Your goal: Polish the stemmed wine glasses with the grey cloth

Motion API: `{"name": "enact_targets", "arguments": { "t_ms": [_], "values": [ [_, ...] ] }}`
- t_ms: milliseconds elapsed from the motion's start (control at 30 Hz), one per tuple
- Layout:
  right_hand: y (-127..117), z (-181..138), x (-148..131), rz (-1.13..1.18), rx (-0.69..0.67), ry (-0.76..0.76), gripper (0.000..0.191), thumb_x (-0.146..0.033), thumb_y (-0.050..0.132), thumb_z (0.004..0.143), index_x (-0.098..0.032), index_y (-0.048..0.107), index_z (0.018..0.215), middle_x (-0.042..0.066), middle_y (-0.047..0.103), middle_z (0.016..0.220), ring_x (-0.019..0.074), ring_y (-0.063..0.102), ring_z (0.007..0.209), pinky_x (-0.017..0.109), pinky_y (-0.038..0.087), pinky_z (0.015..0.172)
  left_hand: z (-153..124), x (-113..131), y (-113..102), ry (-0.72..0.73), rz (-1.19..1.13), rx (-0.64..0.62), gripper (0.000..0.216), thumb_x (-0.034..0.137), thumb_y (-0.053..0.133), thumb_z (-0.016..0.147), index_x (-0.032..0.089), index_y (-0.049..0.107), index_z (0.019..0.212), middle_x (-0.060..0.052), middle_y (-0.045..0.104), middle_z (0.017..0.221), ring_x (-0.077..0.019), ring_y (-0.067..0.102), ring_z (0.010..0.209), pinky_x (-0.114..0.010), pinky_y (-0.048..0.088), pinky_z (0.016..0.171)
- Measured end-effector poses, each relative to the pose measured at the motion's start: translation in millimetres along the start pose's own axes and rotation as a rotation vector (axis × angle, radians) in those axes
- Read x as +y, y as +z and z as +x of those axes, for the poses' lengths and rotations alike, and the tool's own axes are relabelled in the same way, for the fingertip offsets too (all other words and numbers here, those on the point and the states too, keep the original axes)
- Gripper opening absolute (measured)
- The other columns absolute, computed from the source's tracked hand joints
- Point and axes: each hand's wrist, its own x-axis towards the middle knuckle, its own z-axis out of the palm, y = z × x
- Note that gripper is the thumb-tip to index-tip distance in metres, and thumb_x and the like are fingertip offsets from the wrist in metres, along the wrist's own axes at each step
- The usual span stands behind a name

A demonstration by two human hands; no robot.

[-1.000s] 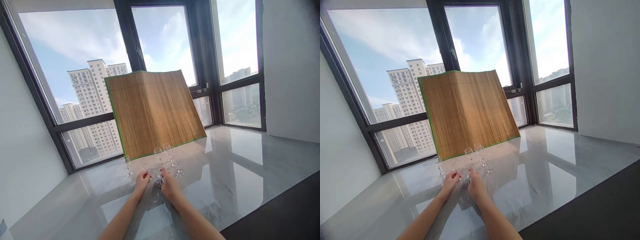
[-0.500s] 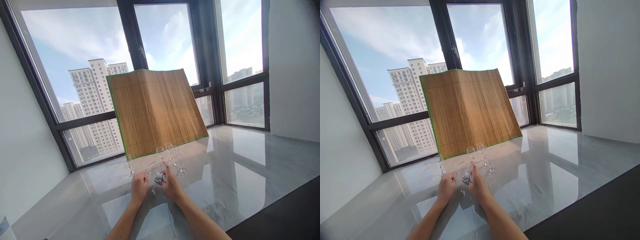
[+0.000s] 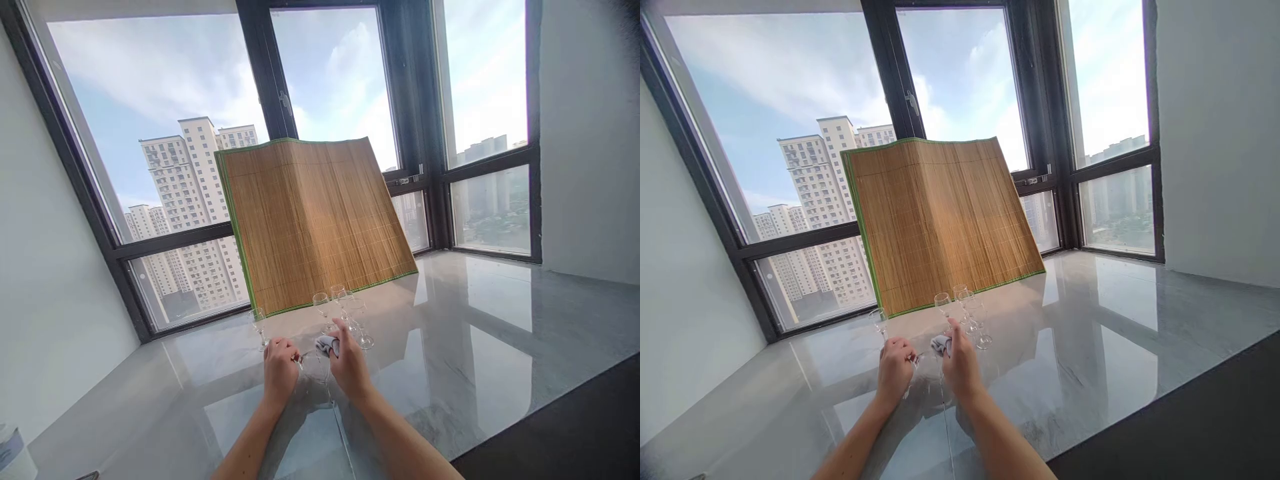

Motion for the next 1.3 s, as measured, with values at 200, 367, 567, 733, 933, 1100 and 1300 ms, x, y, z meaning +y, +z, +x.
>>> {"name": "enact_targets", "arguments": {
  "t_ms": [200, 367, 567, 733, 933, 1100, 1300],
  "values": [
    [4, 0, 2, 0.022, -0.05, 0.065, 0.066, -0.001, 0.046, 0.07, -0.022, 0.038, 0.132, 0.003, 0.07, 0.094, 0.019, 0.065, 0.081, 0.03, 0.049, 0.076, 0, -6, 5, -0.09, -0.034, -0.075, 0.036, 0.006, 0.041, 0.081, 0.021, 0.073, 0.089, -0.006, 0.068, 0.091, -0.0203, 0.055, 0.091, -0.03, 0.04, 0.085],
    [1, 1, -5, 0.161, -0.055, 0.068, 0.067, -0.001, 0.047, 0.069, -0.023, 0.038, 0.132, 0.0, 0.069, 0.092, 0.0171, 0.065, 0.084, 0.03, 0.049, 0.082, 0, -4, 1, -0.265, 0.103, -0.193, 0.044, 0.009, 0.041, 0.085, 0.025, 0.069, 0.115, -0.006, 0.069, 0.109, -0.0236, 0.054, 0.105, -0.032, 0.039, 0.088],
    [-3, 3, -14, 0.312, -0.032, 0.071, 0.062, -0.003, 0.048, 0.07, -0.024, 0.04, 0.128, 0.0, 0.067, 0.092, 0.0159, 0.065, 0.085, 0.03, 0.049, 0.083, -1, -10, -3, -0.376, 0.259, -0.245, 0.033, 0.015, 0.044, 0.087, 0.023, 0.069, 0.107, -0.009, 0.069, 0.101, -0.0267, 0.054, 0.105, -0.033, 0.038, 0.082],
    [1, 2, -6, 0.248, -0.088, 0.058, 0.068, -0.003, 0.048, 0.069, -0.023, 0.035, 0.132, 0.0, 0.066, 0.091, 0.0163, 0.064, 0.081, 0.029, 0.048, 0.078, -3, -6, 0, -0.325, 0.17, -0.311, 0.031, 0.013, 0.047, 0.084, 0.023, 0.072, 0.099, -0.007, 0.07, 0.099, -0.0256, 0.053, 0.105, -0.032, 0.037, 0.081],
    [4, 0, 6, 0.024, -0.115, 0.166, 0.069, -0.004, 0.048, 0.068, -0.02, 0.034, 0.133, 0.0, 0.064, 0.084, 0.017, 0.06, 0.07, 0.026, 0.042, 0.065, -2, -1, -3, -0.281, 0.149, -0.286, 0.03, 0.015, 0.046, 0.085, 0.023, 0.075, 0.086, -0.005, 0.069, 0.088, -0.0237, 0.052, 0.098, -0.03, 0.034, 0.075],
    [8, -3, 13, 0.07, -0.126, 0.192, 0.068, -0.004, 0.049, 0.066, -0.022, 0.038, 0.131, -0.003, 0.06, 0.077, 0.0161, 0.057, 0.067, 0.024, 0.039, 0.063, -1, -6, -5, -0.287, 0.178, -0.234, 0.037, 0.011, 0.043, 0.085, 0.026, 0.077, 0.089, -0.005, 0.067, 0.085, -0.0235, 0.051, 0.095, -0.029, 0.033, 0.072],
    [13, -3, 16, 0.167, -0.178, 0.184, 0.07, -0.002, 0.047, 0.063, -0.023, 0.041, 0.129, -0.005, 0.06, 0.074, 0.0141, 0.056, 0.066, 0.024, 0.039, 0.065, 0, -3, -6, -0.171, 0.229, -0.149, 0.036, 0.013, 0.047, 0.086, 0.03, 0.077, 0.099, -0.004, 0.068, 0.089, -0.0244, 0.05, 0.097, -0.033, 0.036, 0.081]
  ]
}}
